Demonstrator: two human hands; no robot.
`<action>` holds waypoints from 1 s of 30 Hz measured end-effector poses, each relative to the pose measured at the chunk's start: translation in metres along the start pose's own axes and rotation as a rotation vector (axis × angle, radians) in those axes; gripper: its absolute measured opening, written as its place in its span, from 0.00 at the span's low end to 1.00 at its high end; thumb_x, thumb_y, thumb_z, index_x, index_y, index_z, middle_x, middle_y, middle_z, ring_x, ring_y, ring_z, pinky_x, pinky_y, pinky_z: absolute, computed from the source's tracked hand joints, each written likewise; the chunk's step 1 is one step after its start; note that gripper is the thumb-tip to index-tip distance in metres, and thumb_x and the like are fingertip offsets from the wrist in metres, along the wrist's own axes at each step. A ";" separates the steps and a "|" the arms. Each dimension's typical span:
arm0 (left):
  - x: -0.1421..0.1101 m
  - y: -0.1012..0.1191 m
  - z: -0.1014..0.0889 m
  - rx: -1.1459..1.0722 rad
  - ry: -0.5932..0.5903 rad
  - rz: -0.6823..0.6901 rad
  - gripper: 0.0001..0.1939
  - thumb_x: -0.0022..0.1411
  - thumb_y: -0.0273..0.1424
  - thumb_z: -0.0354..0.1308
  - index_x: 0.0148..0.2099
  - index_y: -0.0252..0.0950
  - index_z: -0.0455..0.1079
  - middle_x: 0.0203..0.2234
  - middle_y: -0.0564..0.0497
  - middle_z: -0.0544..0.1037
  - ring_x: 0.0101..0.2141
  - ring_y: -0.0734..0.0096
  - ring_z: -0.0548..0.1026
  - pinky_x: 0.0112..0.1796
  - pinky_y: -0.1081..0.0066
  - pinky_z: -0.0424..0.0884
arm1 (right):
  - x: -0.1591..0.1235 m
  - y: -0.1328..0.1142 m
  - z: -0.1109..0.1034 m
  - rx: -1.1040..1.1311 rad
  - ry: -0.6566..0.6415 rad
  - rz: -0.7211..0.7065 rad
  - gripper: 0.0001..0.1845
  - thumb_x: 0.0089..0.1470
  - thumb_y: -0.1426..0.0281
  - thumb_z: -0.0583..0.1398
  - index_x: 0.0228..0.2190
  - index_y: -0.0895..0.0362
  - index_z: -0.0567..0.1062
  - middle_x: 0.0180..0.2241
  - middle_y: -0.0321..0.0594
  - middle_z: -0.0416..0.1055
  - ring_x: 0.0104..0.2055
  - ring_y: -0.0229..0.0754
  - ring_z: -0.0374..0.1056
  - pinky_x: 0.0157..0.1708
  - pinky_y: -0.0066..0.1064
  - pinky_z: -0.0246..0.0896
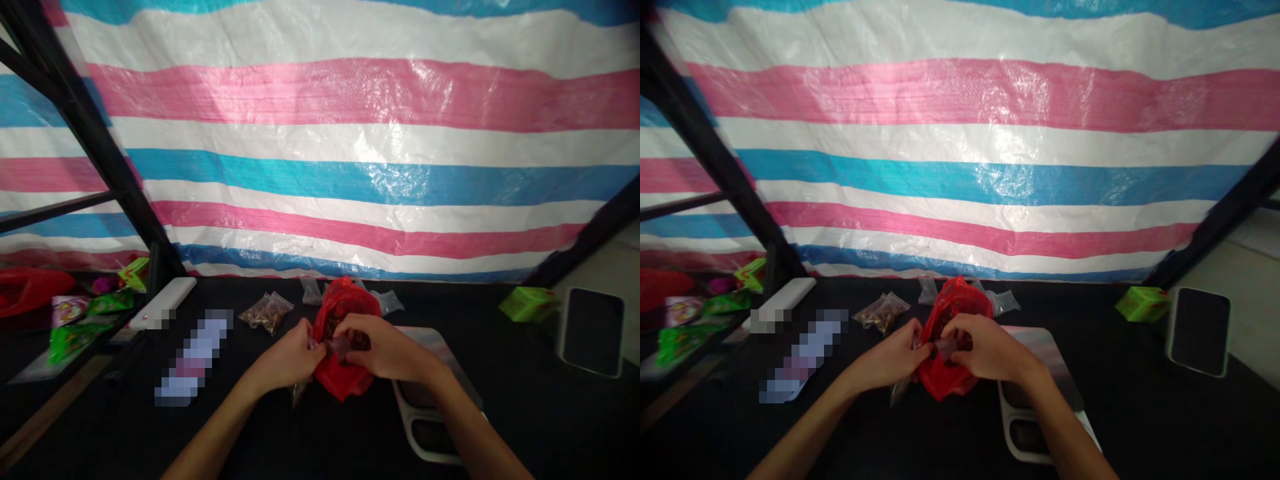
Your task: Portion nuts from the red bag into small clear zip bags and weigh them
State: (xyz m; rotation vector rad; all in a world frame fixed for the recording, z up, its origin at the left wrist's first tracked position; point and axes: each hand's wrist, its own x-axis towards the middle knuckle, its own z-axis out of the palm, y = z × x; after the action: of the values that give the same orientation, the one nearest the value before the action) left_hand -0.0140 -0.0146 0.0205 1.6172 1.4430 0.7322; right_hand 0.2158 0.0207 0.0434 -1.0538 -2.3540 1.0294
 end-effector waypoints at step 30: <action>0.016 0.007 -0.001 -0.557 -0.044 0.077 0.11 0.48 0.26 0.54 0.31 0.39 0.53 0.26 0.59 0.57 0.26 0.78 0.56 0.27 0.77 0.53 | 0.009 0.015 0.022 -0.139 0.176 0.082 0.14 0.50 0.77 0.62 0.40 0.52 0.73 0.37 0.35 0.77 0.36 0.42 0.72 0.34 0.30 0.60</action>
State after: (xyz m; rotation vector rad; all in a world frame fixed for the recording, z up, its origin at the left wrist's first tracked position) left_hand -0.0089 0.0011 0.0256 1.2468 1.0251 1.0287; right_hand 0.2049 0.0235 0.0177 -1.2473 -2.2827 0.7740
